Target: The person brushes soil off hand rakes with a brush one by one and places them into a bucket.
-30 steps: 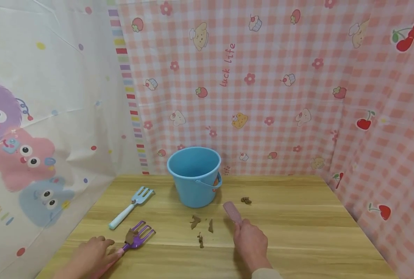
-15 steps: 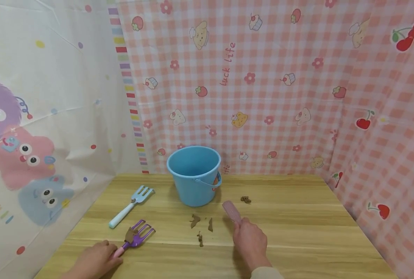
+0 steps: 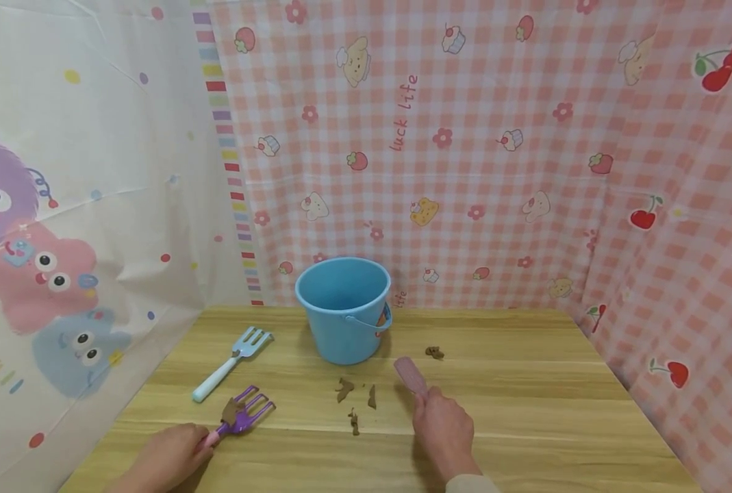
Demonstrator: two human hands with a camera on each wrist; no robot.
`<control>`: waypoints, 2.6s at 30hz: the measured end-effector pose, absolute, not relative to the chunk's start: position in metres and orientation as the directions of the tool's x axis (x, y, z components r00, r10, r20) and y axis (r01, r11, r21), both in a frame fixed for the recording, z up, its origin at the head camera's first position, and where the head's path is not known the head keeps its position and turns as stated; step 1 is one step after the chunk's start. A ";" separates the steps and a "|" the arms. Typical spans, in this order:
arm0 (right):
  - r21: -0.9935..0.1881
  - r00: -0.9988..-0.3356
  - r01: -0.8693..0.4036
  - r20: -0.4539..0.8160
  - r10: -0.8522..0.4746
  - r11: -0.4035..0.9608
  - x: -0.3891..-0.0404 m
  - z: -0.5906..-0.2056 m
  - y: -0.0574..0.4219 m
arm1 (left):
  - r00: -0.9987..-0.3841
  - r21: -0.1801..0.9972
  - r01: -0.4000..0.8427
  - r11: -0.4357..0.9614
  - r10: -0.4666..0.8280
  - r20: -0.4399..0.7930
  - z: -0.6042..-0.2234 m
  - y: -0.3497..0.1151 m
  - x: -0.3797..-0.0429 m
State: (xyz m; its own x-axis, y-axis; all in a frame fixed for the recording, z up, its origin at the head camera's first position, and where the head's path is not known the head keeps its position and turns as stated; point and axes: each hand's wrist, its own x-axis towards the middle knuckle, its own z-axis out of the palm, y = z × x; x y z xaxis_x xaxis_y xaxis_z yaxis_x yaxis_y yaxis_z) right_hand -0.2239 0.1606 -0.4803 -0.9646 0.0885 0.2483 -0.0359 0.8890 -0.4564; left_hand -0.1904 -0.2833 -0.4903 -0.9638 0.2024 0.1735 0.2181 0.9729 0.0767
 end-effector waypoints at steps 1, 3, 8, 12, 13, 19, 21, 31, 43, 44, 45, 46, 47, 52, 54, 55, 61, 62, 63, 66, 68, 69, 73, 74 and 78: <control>-0.455 -0.964 -0.036 0.250 0.089 0.890 -0.224 -0.480 0.160 | -0.964 0.086 0.217 0.972 0.199 0.173 -0.488 -0.283 -0.191; -0.452 -0.963 -0.033 0.252 0.092 0.892 -0.224 -0.479 0.160 | -0.967 0.110 0.212 0.971 0.193 0.164 -0.483 -0.281 -0.191; -0.452 -0.964 -0.037 0.251 0.087 0.891 -0.223 -0.479 0.158 | -0.965 0.131 0.203 0.970 0.176 0.192 -0.472 -0.276 -0.195; -0.452 -0.967 -0.031 0.240 0.088 0.891 -0.222 -0.479 0.157 | -0.953 0.119 0.222 0.968 0.190 0.236 -0.469 -0.270 -0.198; -0.450 -0.967 -0.031 0.240 0.087 0.892 -0.222 -0.479 0.157 | -0.950 0.120 0.229 0.966 0.195 0.244 -0.469 -0.269 -0.198; -0.446 -0.967 -0.031 0.241 0.087 0.894 -0.219 -0.480 0.154 | -0.929 0.111 0.269 0.957 0.227 0.291 -0.469 -0.258 -0.201; -0.447 -0.967 -0.029 0.240 0.088 0.894 -0.218 -0.480 0.154 | -0.913 0.093 0.296 0.951 0.253 0.319 -0.469 -0.253 -0.204; -0.441 -0.950 -0.065 0.302 0.079 0.895 -0.217 -0.472 0.149 | -0.834 0.050 0.415 0.908 0.358 0.419 -0.457 -0.204 -0.225; -0.483 -0.957 -0.116 0.289 0.033 0.868 -0.212 -0.461 0.131 | -0.764 0.006 0.487 0.874 0.422 0.488 -0.452 -0.160 -0.232; -0.478 -0.953 -0.130 0.302 0.024 0.869 -0.211 -0.460 0.129 | -0.757 -0.003 0.490 0.872 0.427 0.494 -0.452 -0.157 -0.232; -0.469 -0.948 -0.145 0.318 0.013 0.871 -0.210 -0.459 0.127 | -0.749 -0.017 0.492 0.871 0.433 0.501 -0.453 -0.154 -0.232; -0.461 -0.943 -0.162 0.334 0.001 0.873 -0.209 -0.459 0.124 | -0.739 -0.034 0.495 0.868 0.441 0.508 -0.454 -0.151 -0.233; -0.455 -0.938 -0.176 0.347 -0.008 0.873 -0.208 -0.458 0.122 | -0.729 -0.051 0.498 0.866 0.449 0.517 -0.454 -0.149 -0.233; -0.427 -0.906 -0.248 0.420 -0.052 0.869 -0.203 -0.458 0.111 | -0.691 -0.122 0.497 0.859 0.477 0.543 -0.458 -0.139 -0.233; -0.410 -0.888 -0.274 0.455 -0.065 0.870 -0.201 -0.458 0.107 | -0.688 -0.141 0.485 0.863 0.476 0.547 -0.459 -0.136 -0.232; -0.401 -0.879 -0.287 0.471 -0.073 0.870 -0.200 -0.459 0.105 | -0.689 -0.147 0.480 0.865 0.475 0.548 -0.460 -0.135 -0.232; -0.348 -0.819 -0.359 0.562 -0.114 0.866 -0.196 -0.464 0.097 | -0.725 -0.120 0.454 0.883 0.444 0.526 -0.460 -0.129 -0.231; -0.336 -0.806 -0.379 0.578 -0.129 0.862 -0.196 -0.466 0.096 | -0.730 -0.108 0.456 0.884 0.440 0.522 -0.460 -0.128 -0.231; -0.323 -0.792 -0.401 0.593 -0.146 0.857 -0.195 -0.468 0.094 | -0.736 -0.093 0.458 0.884 0.436 0.517 -0.460 -0.128 -0.231; -0.295 -0.752 -0.463 0.631 -0.194 0.836 -0.194 -0.474 0.091 | -0.752 -0.054 0.465 0.884 0.427 0.502 -0.459 -0.126 -0.230; -0.285 -0.739 -0.477 0.642 -0.204 0.831 -0.194 -0.477 0.090 | -0.769 -0.019 0.464 0.886 0.413 0.487 -0.456 -0.125 -0.230; -0.280 -0.736 -0.476 0.645 -0.204 0.834 -0.194 -0.478 0.090 | -0.780 0.001 0.461 0.888 0.404 0.479 -0.455 -0.125 -0.230; -0.267 -0.733 -0.446 0.657 -0.177 0.854 -0.195 -0.481 0.091 | -0.805 0.055 0.449 0.892 0.377 0.457 -0.451 -0.125 -0.228; -0.267 -0.735 -0.439 0.657 -0.171 0.858 -0.195 -0.481 0.091 | -0.805 0.058 0.450 0.891 0.376 0.459 -0.450 -0.125 -0.228; -0.280 -0.757 -0.408 0.636 -0.151 0.869 -0.194 -0.485 0.093 | -0.795 0.045 0.453 0.890 0.382 0.471 -0.449 -0.125 -0.227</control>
State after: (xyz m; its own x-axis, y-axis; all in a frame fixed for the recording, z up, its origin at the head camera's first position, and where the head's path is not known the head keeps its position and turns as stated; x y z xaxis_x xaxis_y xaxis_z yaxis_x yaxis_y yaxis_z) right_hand -0.1943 0.0933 -0.4848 -0.7570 -0.1509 0.6358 -0.4084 0.8688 -0.2800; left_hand -0.2267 -0.1247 -0.4491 -0.7955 0.3815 0.4708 0.4534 0.8902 0.0447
